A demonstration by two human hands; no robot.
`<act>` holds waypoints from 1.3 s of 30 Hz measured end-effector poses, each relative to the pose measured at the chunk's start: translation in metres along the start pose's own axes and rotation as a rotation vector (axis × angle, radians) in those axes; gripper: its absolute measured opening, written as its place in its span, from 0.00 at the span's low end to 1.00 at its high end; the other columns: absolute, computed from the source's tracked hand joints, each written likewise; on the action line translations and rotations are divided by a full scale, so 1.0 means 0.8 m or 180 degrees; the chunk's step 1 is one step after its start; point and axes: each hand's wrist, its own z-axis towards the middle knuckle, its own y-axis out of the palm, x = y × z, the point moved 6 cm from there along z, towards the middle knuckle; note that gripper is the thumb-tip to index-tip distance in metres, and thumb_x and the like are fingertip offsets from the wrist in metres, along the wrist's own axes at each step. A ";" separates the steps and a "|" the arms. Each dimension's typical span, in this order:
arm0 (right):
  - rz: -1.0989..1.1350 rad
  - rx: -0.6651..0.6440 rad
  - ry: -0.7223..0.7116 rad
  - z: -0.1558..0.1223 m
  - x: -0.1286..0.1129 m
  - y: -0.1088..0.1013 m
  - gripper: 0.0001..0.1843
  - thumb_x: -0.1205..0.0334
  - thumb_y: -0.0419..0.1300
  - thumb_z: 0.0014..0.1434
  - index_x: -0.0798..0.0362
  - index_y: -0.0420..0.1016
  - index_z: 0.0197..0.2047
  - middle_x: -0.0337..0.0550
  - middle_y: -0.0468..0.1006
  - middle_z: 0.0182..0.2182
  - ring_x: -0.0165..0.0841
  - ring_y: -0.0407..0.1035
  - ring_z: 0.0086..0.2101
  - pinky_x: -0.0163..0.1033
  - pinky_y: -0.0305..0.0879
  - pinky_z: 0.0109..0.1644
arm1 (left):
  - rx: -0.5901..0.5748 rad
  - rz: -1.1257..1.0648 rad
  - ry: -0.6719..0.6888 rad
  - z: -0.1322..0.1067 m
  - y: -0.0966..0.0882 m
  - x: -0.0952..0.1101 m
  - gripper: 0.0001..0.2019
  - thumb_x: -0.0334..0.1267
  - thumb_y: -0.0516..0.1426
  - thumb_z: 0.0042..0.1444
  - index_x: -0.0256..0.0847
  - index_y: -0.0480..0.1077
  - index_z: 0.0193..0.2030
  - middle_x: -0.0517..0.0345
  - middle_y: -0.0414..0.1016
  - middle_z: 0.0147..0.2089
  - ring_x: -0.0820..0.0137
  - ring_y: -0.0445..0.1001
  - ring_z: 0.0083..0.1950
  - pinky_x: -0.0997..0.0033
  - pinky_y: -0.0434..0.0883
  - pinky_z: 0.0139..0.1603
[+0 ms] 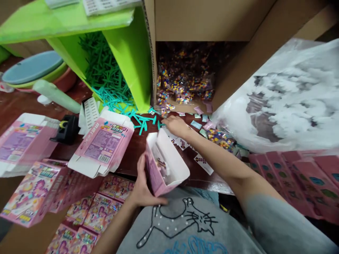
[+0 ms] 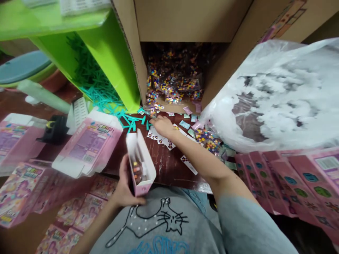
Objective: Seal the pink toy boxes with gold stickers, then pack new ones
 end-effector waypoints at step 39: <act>0.0452 0.1062 -0.1347 -0.249 -0.028 -0.154 0.19 0.50 0.54 0.80 0.51 0.81 0.47 0.46 0.85 0.41 0.41 0.80 0.45 0.48 0.80 0.51 | -0.0658 -0.1961 -0.0486 0.105 0.083 0.054 0.28 0.41 0.76 0.54 0.40 0.77 0.60 0.50 0.86 0.51 0.63 0.85 0.46 0.65 0.83 0.52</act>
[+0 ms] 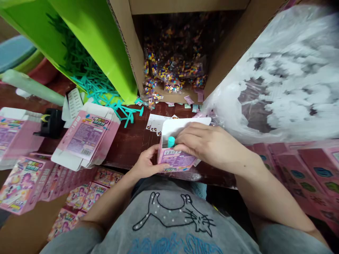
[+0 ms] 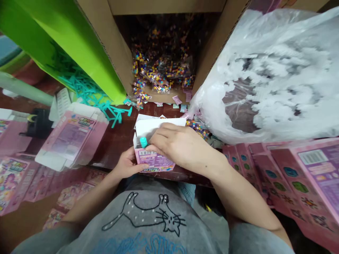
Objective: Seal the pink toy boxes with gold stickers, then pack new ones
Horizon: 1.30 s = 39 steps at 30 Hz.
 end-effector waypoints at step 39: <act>0.2329 0.2396 0.1826 -0.178 0.035 0.150 0.21 0.55 0.66 0.72 0.37 0.73 0.66 0.45 0.81 0.55 0.40 0.78 0.55 0.50 0.80 0.57 | 0.0405 0.0207 0.0278 0.000 0.002 -0.009 0.24 0.48 0.65 0.70 0.50 0.67 0.69 0.50 0.79 0.58 0.60 0.79 0.59 0.59 0.76 0.59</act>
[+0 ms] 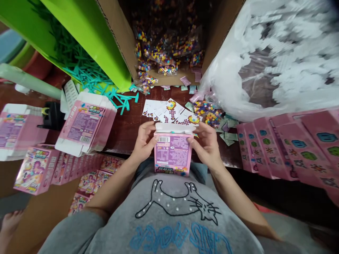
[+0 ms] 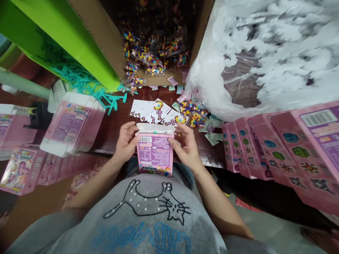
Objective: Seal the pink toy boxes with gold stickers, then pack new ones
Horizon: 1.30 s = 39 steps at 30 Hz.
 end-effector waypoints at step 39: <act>-0.0709 -0.0920 -0.0453 -0.004 -0.071 0.011 0.08 0.53 0.64 0.73 0.46 0.81 0.49 0.50 0.83 0.57 0.42 0.76 0.62 0.56 0.75 0.66 | -0.0347 0.1106 0.0500 -0.032 -0.006 0.079 0.04 0.40 0.66 0.68 0.45 0.78 0.46 0.50 0.83 0.55 0.59 0.83 0.58 0.54 0.80 0.62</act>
